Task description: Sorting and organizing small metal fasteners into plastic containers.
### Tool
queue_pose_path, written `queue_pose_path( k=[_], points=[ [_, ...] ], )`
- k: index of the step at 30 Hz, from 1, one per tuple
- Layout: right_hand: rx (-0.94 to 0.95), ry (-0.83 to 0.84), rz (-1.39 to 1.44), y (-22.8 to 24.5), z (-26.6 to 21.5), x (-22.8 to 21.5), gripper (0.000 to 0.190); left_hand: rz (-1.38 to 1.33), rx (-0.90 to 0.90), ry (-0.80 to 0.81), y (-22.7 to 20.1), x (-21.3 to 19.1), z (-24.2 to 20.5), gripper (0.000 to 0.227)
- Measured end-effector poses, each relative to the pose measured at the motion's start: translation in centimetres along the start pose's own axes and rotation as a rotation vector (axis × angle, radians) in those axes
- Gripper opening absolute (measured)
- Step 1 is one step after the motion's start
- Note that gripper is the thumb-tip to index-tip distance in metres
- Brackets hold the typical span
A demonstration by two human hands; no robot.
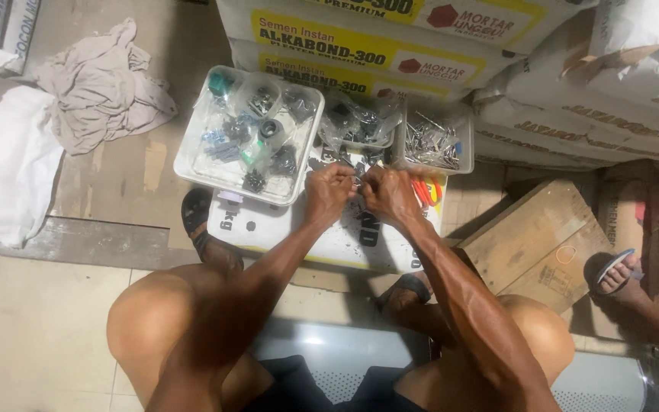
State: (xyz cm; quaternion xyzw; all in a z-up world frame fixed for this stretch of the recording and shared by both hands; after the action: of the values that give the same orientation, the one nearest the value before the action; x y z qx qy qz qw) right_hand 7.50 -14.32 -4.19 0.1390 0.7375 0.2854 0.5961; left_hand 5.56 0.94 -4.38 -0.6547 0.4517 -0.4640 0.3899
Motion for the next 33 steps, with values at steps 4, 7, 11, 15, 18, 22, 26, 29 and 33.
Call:
queue_pose_path(
  k=[4,7,11,15,18,22,26,29,33],
  points=[
    [0.090,-0.068,-0.091,-1.9,0.1,1.3,0.009,0.174,0.064,0.046,2.8,1.0,1.4,0.014],
    [0.129,-0.152,0.108,0.6,-0.3,-2.3,0.013,0.092,-0.028,-0.029,2.1,0.7,1.6,0.013],
    [0.077,0.050,0.624,4.8,-0.5,-5.6,0.024,0.047,-0.090,-0.113,0.9,0.2,1.7,0.013],
    [0.005,0.109,0.697,5.5,-0.2,-6.7,0.035,-0.020,-0.061,-0.004,0.2,-0.3,2.2,0.014],
    [-0.033,0.125,0.690,2.4,1.2,-3.9,0.026,-0.042,-0.103,0.041,-0.8,-0.4,1.7,0.016],
    [-0.074,0.112,0.634,1.3,2.0,-1.9,0.027,0.048,-0.067,0.107,-0.1,-0.6,1.5,0.017],
    [-0.220,-0.019,0.187,-1.4,2.5,0.9,0.012,0.186,-0.132,0.116,0.2,-0.2,0.4,0.022],
    [-0.258,-0.118,-0.045,-2.9,3.3,2.5,0.020,0.589,-0.096,0.040,6.5,-1.9,2.9,0.021],
    [-0.125,-0.113,-0.253,-5.9,3.1,3.2,0.014,0.970,0.127,0.092,6.8,-2.4,2.2,0.014]
  ],
)
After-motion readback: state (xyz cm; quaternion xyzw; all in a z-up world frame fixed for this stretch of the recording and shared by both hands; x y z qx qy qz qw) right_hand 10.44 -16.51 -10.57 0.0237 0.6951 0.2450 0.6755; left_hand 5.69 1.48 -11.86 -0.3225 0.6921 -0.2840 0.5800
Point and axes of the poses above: each hand's wrist, its own z-axis towards the middle knuckle, its own x-axis out of the palm, y = z × x, the point moved 7 cm from there along z, towards the middle knuckle, and after that the axes turned 4 degrees about -z, right-handed, at the moved point
